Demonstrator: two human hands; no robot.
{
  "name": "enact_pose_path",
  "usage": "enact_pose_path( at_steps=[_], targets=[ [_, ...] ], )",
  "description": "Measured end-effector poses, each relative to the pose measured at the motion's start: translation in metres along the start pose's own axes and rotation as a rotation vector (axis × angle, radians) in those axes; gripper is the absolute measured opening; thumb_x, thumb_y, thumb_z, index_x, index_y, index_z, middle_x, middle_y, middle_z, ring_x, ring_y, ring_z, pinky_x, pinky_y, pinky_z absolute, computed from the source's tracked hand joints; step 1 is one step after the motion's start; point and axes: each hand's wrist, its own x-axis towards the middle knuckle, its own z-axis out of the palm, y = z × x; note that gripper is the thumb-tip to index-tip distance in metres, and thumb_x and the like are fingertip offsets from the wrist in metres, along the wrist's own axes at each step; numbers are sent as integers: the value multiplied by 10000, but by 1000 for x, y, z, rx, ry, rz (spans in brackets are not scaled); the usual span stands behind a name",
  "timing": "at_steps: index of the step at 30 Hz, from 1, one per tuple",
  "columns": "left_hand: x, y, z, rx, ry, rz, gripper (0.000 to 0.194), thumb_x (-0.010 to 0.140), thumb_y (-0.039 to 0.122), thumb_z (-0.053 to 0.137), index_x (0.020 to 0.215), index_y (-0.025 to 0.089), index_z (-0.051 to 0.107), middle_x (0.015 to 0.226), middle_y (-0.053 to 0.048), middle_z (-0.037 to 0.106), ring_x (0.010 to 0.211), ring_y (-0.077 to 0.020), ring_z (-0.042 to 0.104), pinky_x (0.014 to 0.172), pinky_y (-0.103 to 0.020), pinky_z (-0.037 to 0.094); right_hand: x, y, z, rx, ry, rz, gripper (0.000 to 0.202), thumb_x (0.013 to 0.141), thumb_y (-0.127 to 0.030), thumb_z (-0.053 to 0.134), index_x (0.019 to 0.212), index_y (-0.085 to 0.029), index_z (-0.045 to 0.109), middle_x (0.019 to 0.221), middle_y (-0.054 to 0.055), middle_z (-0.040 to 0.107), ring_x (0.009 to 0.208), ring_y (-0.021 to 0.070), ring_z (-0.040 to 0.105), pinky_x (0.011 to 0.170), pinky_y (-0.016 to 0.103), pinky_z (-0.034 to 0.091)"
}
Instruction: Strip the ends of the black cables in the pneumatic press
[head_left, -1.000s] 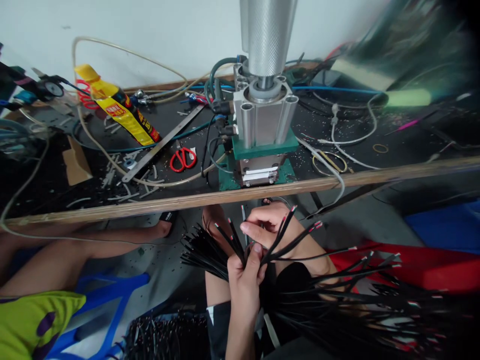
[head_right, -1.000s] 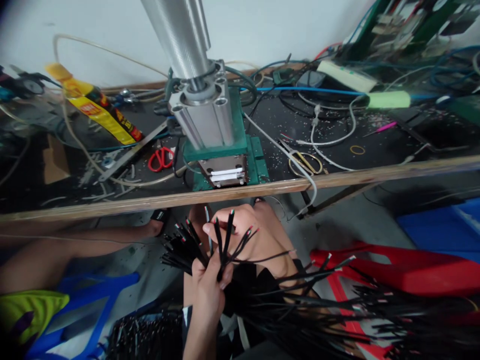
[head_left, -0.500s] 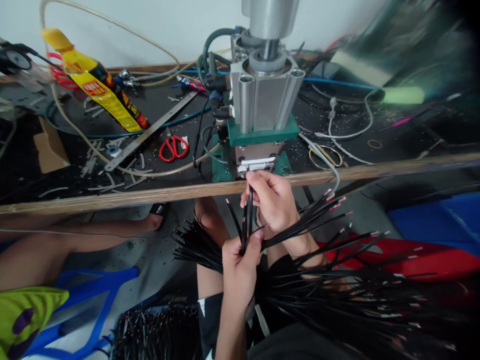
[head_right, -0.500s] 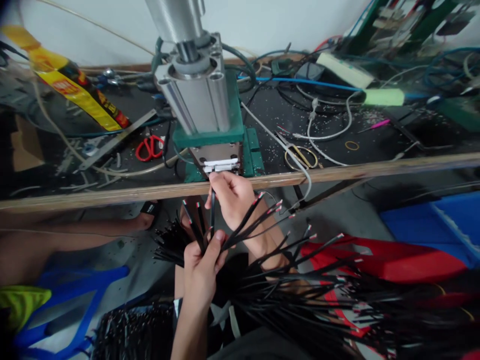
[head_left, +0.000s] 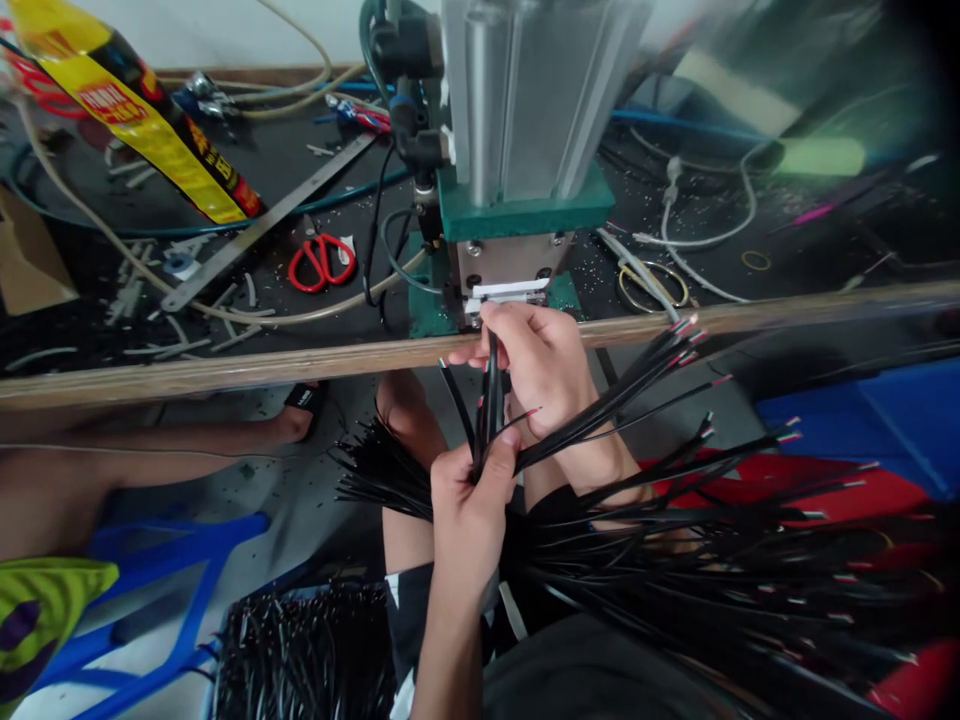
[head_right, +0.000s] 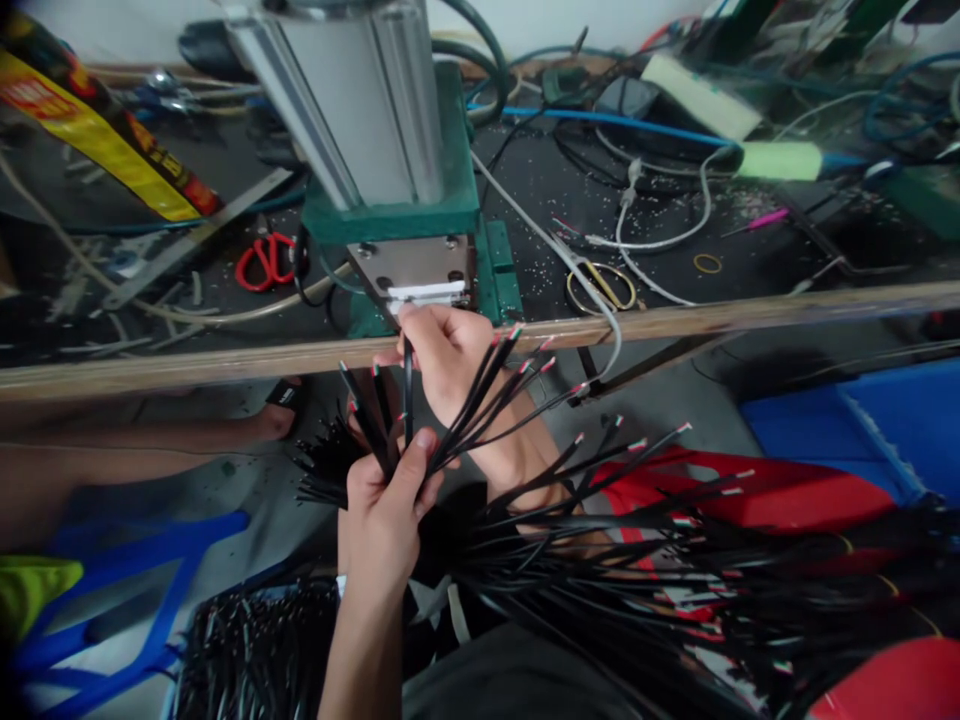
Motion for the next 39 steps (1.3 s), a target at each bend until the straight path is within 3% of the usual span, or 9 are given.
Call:
enact_pose_path(
  at_steps=[5,11,22,30,35,39],
  targets=[
    [0,6,0,-20,8,12,612,955,665,884,649,167,700,573,41,478,538,-90,321,502,-245,228,-1,2,0,-37,11,0,506,960,-508,791,590,-219,603,549,-41,582,687,194,840,593,205,514],
    [1,5,1,-9,21,22,601,953,662,881,659,164,717,568,35,496,524,-94,311,485,-252,223,0,3,-1,-21,3,26,454,1003,-459,749,640,-224,607,589,-41,576,778,212,866,648,224,558],
    [1,6,0,-3,21,20,638,967,651,865,608,177,634,552,36,475,531,-97,319,505,-253,226,0,3,1,-30,17,72,428,998,-446,699,651,-233,568,613,-37,581,802,225,869,634,236,527],
    [0,-3,-3,-28,52,-44,660,876,712,928,592,183,651,547,38,461,556,-110,374,535,-238,297,-7,3,0,-21,-33,-17,547,999,-616,770,653,-234,587,575,-48,518,810,240,854,717,266,560],
    [-6,-8,-1,-31,24,-44,706,861,783,902,596,163,695,533,41,460,522,-86,352,510,-224,258,-17,7,-6,-109,-77,-111,520,1112,-564,645,708,-246,569,706,15,718,865,248,830,730,304,531],
    [-12,-6,4,-29,72,-64,694,835,781,924,610,162,707,534,49,455,521,-81,337,504,-223,255,-25,4,-9,-155,-123,-147,449,1142,-528,592,790,-253,627,870,37,812,870,229,780,761,326,534]
  ],
)
